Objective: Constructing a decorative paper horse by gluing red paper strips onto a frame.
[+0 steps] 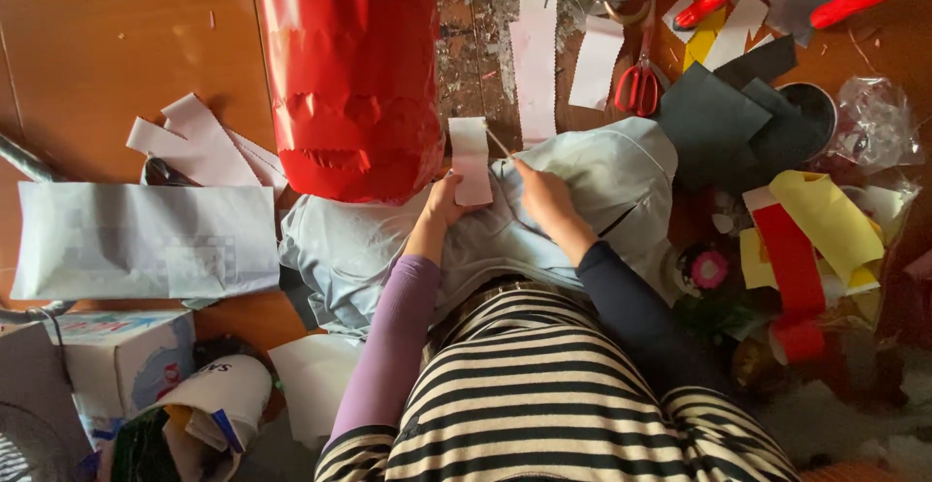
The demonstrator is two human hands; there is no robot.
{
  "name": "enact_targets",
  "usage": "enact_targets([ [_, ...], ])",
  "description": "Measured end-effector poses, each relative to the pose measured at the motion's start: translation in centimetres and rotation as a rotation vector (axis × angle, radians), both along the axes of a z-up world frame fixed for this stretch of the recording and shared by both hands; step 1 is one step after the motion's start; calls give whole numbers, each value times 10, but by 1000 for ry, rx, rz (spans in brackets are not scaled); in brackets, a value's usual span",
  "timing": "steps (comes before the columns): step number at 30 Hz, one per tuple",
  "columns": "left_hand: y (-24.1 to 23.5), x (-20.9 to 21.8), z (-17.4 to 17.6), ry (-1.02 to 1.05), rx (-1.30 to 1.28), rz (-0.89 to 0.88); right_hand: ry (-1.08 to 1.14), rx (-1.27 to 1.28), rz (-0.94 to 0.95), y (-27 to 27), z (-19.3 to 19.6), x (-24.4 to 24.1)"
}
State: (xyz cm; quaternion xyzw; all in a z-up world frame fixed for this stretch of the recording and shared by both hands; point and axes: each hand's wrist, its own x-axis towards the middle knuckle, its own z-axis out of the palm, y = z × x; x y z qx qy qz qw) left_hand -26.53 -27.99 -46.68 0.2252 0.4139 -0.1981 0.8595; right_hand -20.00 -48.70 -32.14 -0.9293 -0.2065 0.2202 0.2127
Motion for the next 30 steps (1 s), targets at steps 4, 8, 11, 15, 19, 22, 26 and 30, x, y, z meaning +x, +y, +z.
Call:
enact_targets([
  [4,-1,-2,4,54,58,-3,-4,-80,15,-3,14,1],
  [8,-2,-3,4,21,35,-11,-3,-58,13,30,7,-7],
  [11,-2,-4,4,13,31,-20,-51,69,92,35,-18,-10],
  [15,1,-4,5,-3,69,-39,-62,46,72,18,-19,-10],
  [19,-1,-2,7,33,51,-18,67,-296,46,-5,-11,-9],
  [22,0,-5,-1,9,8,-1,-35,-257,93,-6,-14,-15],
  [26,2,-6,2,-15,28,-18,-31,-198,132,-5,-4,-4],
  [30,6,-9,17,-4,52,-52,-24,-236,73,-10,2,11],
])
